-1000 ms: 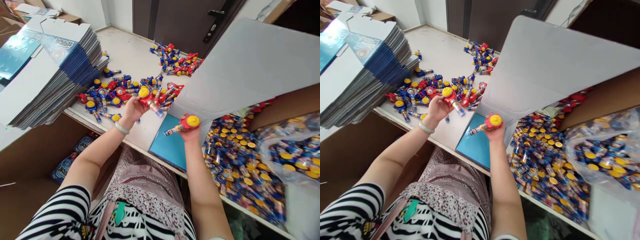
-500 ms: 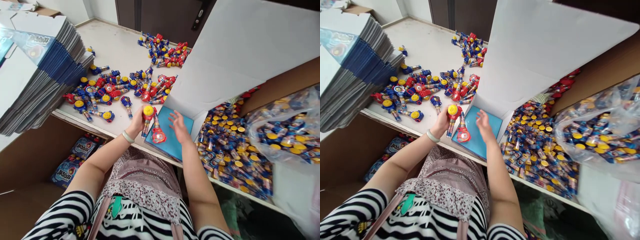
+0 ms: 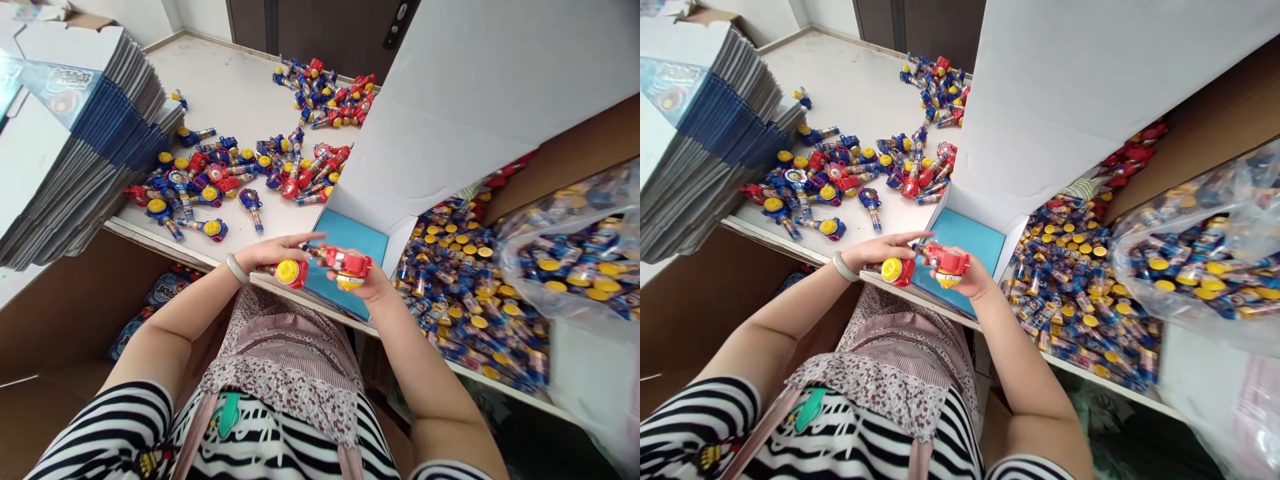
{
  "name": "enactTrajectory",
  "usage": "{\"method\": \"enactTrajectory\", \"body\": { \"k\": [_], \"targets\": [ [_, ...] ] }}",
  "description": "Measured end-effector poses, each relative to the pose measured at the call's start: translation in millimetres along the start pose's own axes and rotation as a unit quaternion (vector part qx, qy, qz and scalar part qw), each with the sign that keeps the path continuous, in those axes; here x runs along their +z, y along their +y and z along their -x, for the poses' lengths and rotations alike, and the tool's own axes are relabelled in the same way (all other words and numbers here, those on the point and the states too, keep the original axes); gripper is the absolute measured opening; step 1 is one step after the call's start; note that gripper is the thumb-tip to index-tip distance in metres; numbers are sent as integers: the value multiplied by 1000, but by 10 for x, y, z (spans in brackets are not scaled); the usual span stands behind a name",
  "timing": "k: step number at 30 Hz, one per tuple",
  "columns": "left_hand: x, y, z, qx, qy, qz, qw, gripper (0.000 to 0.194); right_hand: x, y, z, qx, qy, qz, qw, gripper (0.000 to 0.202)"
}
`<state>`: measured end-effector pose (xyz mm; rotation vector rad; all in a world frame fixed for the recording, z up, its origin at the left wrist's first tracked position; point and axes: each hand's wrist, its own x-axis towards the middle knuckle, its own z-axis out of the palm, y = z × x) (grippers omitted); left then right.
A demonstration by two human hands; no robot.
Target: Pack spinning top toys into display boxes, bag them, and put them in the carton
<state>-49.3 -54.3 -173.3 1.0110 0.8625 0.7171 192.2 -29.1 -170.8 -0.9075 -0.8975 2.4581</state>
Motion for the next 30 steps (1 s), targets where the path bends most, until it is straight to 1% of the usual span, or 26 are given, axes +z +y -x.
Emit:
{"method": "enactTrajectory", "body": {
  "k": [1, 3, 5, 6, 7, 8, 9, 11, 12, 13, 14, 15, 16, 17, 18, 19, 20, 21, 22, 23, 25, 26, 28, 30],
  "targets": [
    [28, -22, -3, -9, -5, -10, 1000, 58, 12, 6, 37, 9, -5, -1, 1000, 38],
    [99, -105, -29, -7, 9, -8, 1000, 49, 42, 81, 101, -12, 2, 18, 1000, 40],
    [185, -204, -49, -13, 16, -3, 1000, 40, 63, 205, 158, -55, 15, 93, 994, 40],
    [232, -249, -51, -24, 7, -4, 1000, 37, 69, 272, 184, -84, 34, 152, 984, 39],
    [281, -287, -48, -39, -11, -7, 999, 36, 73, 336, 207, -119, 67, 218, 966, 38],
    [331, -318, -42, -56, -33, -11, 998, 36, 77, 394, 228, -160, 107, 276, 942, 42],
    [380, -341, -34, -72, -55, -16, 996, 37, 81, 441, 246, -205, 148, 318, 914, 50],
    [463, -362, -20, -90, -77, -25, 993, 38, 87, 486, 275, -293, 211, 339, 869, 74],
    [487, -361, -13, -89, -75, -28, 993, 38, 85, 474, 284, -326, 225, 331, 856, 83],
    [493, -352, -6, -80, -62, -29, 994, 38, 74, 435, 286, -355, 233, 322, 846, 87],
    [479, -337, 2, -64, -39, -24, 997, 37, 52, 365, 278, -383, 245, 317, 832, 87],
    [444, -318, 9, -41, -5, -11, 999, 37, 16, 269, 255, -417, 266, 320, 808, 85],
    [391, -296, 11, -13, 43, 13, 999, 39, -36, 152, 213, -455, 291, 328, 775, 83],
    [323, -275, 6, 18, 103, 47, 993, 39, -102, 25, 148, -490, 318, 340, 737, 80],
    [250, -258, -9, 50, 171, 88, 980, 39, -180, -100, 59, -517, 343, 357, 698, 76],
    [178, -247, -35, 80, 234, 133, 960, 38, -266, -211, -51, -529, 359, 378, 670, 72],
    [117, -244, -72, 103, 287, 176, 936, 38, -355, -301, -177, -524, 364, 401, 658, 67],
    [72, -248, -115, 119, 325, 210, 914, 38, -440, -363, -312, -510, 361, 422, 656, 64],
    [45, -259, -161, 127, 346, 235, 899, 40, -518, -400, -445, -494, 354, 439, 662, 61],
    [37, -276, -205, 127, 353, 253, 892, 41, -585, -414, -566, -480, 347, 449, 669, 60],
    [60, -315, -273, 114, 343, 272, 892, 43, -681, -400, -740, -468, 340, 449, 681, 61],
    [82, -332, -295, 107, 339, 276, 893, 43, -710, -386, -786, -467, 339, 445, 684, 61],
    [118, -357, -321, 98, 337, 277, 895, 43, -739, -363, -803, -468, 342, 438, 687, 64],
    [131, -374, -334, 101, 347, 266, 894, 42, -744, -354, -767, -466, 344, 437, 688, 65]
  ]
}}
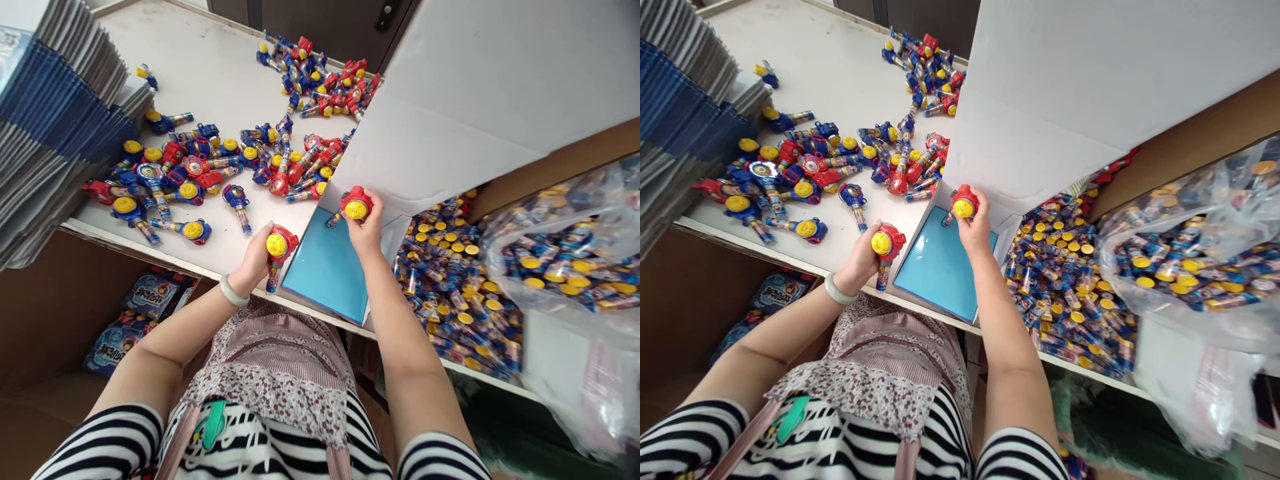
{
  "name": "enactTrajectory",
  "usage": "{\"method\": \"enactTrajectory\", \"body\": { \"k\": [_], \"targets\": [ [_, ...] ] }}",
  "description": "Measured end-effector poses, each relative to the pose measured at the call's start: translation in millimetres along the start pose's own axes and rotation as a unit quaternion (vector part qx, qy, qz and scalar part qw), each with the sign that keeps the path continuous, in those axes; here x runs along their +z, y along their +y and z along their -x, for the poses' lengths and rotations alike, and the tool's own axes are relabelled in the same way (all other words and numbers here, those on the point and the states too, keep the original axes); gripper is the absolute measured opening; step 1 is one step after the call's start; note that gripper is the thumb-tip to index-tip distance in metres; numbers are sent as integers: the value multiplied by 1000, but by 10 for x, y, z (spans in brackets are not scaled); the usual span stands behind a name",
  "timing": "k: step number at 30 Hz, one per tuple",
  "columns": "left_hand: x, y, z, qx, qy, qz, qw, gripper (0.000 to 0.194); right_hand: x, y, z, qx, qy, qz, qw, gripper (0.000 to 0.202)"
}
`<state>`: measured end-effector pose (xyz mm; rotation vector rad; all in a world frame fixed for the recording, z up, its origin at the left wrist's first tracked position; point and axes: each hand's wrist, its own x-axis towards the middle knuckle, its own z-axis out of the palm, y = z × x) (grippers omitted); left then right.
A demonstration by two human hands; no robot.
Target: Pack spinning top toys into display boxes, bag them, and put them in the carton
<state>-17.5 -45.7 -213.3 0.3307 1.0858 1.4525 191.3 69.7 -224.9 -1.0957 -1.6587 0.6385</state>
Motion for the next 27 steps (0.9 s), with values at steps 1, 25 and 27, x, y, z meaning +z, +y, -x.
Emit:
{"method": "enactTrajectory", "body": {
  "k": [1, 25, 27],
  "targets": [
    [-3, -9, -5, 8, -4, -6, 1000, 42, -15, -7, 9, 2, -2, 1, 1000, 65],
    [-72, -200, -77, 29, -65, -54, 996, 36, 64, 83, 25, -5, -160, 37, 986, 63],
    [-22, -135, -100, 48, -38, -11, 998, 38, -25, -137, 106, -20, -167, 83, 982, 73]
  ]
}}
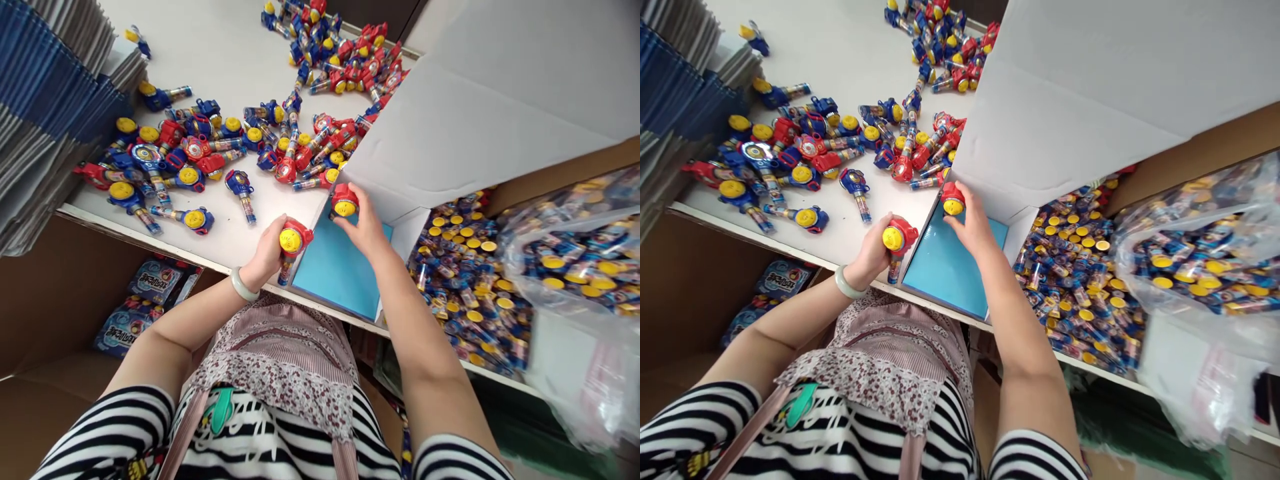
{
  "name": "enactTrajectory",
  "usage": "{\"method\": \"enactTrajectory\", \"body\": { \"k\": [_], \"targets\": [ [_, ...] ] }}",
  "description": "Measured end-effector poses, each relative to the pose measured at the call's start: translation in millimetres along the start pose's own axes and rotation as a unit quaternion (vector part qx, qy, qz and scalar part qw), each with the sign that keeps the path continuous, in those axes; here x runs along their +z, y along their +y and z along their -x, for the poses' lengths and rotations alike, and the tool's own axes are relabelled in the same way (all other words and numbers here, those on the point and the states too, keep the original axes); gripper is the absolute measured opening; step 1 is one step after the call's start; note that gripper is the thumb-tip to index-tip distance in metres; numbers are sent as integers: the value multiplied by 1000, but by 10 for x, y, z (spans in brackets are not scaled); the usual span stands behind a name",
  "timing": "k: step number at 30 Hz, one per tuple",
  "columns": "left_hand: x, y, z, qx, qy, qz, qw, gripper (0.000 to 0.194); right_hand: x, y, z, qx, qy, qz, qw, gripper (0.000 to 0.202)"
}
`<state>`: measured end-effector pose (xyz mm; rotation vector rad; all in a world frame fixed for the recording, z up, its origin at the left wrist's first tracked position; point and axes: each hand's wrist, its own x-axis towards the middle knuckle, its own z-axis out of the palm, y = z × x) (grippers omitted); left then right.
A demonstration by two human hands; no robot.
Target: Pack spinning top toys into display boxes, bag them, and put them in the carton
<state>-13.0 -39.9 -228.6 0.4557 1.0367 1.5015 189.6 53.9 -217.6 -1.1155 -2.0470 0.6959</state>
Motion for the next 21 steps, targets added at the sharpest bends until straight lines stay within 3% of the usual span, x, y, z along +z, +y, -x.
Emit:
{"method": "enactTrajectory", "body": {
  "k": [3, 6, 9, 11, 13, 16, 18, 21],
  "targets": [
    [168, 124, 50, 75, 25, 7, 997, 41, 6, -438, 271, -47, 19, 21, 998, 90],
    [373, 221, 177, 107, -45, -40, 992, 40, 149, -744, 512, -82, 32, -44, 995, 87],
    [405, 321, 60, 118, -163, -99, 974, 37, 175, -718, 571, -73, 100, -75, 989, 70],
    [283, 409, -276, 180, -159, -191, 952, 29, 109, -550, 527, -66, 167, -80, 981, 70],
    [116, 476, -753, 250, -86, -338, 903, 24, 55, -339, 468, -66, 232, -71, 968, 73],
    [-40, 441, -1409, 244, -38, -559, 791, 43, 91, -74, 420, -69, 256, -29, 964, 71],
    [-48, 343, -1650, 226, -29, -643, 731, 56, 161, 20, 424, -77, 240, 9, 968, 67],
    [-14, 202, -1741, 225, -4, -687, 691, 61, 209, 40, 457, -91, 222, 41, 970, 67]
  ]
}}
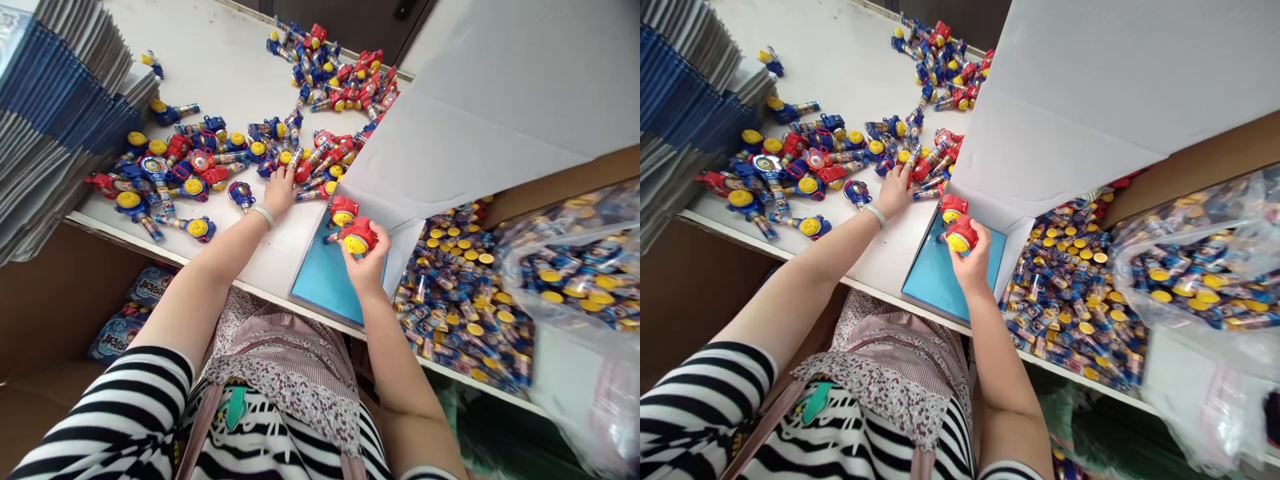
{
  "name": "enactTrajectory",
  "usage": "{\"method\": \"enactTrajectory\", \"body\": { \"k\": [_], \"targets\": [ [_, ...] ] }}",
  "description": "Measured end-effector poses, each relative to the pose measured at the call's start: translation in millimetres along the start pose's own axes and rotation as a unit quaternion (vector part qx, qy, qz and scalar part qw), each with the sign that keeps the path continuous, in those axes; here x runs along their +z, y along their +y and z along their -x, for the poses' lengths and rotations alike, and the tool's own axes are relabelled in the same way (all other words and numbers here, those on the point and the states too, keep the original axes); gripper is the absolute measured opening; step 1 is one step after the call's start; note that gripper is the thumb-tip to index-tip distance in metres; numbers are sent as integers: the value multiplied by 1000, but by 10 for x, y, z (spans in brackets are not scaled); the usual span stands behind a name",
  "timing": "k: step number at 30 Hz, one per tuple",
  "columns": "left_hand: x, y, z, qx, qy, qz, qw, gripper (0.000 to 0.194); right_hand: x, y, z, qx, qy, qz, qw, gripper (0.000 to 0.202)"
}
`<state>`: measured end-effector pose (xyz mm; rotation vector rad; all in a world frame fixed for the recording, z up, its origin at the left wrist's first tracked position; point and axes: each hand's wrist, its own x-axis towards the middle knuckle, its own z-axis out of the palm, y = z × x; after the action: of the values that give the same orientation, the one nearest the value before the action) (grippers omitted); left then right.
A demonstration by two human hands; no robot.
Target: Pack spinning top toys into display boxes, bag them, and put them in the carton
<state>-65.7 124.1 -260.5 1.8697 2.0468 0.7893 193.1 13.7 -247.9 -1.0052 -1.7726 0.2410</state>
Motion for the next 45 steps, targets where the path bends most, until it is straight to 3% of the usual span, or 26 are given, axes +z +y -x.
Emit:
{"method": "enactTrajectory", "body": {
  "k": [7, 11, 14, 16, 20, 23, 25, 26, 28, 30, 32, 34, 36, 38, 40, 43, 45],
  "targets": [
    [2, -90, 159, 18, 20, 24, 999, 55, -113, -37, -9, -13, -68, -7, 998, 70],
    [-168, -230, 285, -3, 51, 123, 991, 42, -18, 53, 65, -24, -138, -20, 990, 61],
    [-540, -291, 424, -33, 96, 215, 971, 35, -42, 33, 39, -2, -204, -21, 979, 59],
    [-913, -226, 587, -34, 85, 285, 954, 29, -163, -124, -59, 14, -244, 19, 969, 64],
    [-1652, 291, 1095, 48, -50, 352, 934, 27, -422, -772, -289, -25, -221, 93, 971, 82],
    [-1850, 751, 1358, 158, -175, 331, 914, 32, -415, -1193, -294, -58, -243, 10, 968, 83],
    [-1729, 861, 1294, 196, -223, 328, 897, 37, -378, -1250, -202, -45, -247, -53, 966, 85],
    [-1599, 834, 1178, 193, -218, 328, 899, 38, -377, -1203, -140, -28, -230, -76, 970, 86],
    [-1233, 654, 830, 147, -154, 310, 927, 37, -426, -1000, -12, 12, -170, -94, 981, 88],
    [-793, 416, 458, 83, -65, 223, 969, 33, -498, -749, 109, 36, -98, -75, 992, 84],
    [-374, 250, 200, 55, -66, 101, 991, 36, -517, -549, 224, 34, -37, -39, 998, 78],
    [-60, 204, 104, 36, -85, 10, 996, 43, -447, -441, 338, 25, 1, -9, 1000, 73],
    [114, 232, 127, 25, -93, -32, 995, 43, -320, -409, 440, 22, 28, 11, 999, 67],
    [152, 257, 201, 19, -105, -41, 993, 34, -207, -420, 511, 14, 50, 25, 998, 63],
    [75, 229, 288, 8, -122, -21, 992, 24, -156, -450, 536, -15, 53, 24, 998, 64],
    [-193, 80, 471, -37, -135, 74, 987, 19, -192, -497, 514, -76, 8, -17, 997, 68],
    [-415, -46, 659, -77, -157, 191, 966, 20, -237, -508, 501, -90, -24, -38, 995, 69]
  ]
}}
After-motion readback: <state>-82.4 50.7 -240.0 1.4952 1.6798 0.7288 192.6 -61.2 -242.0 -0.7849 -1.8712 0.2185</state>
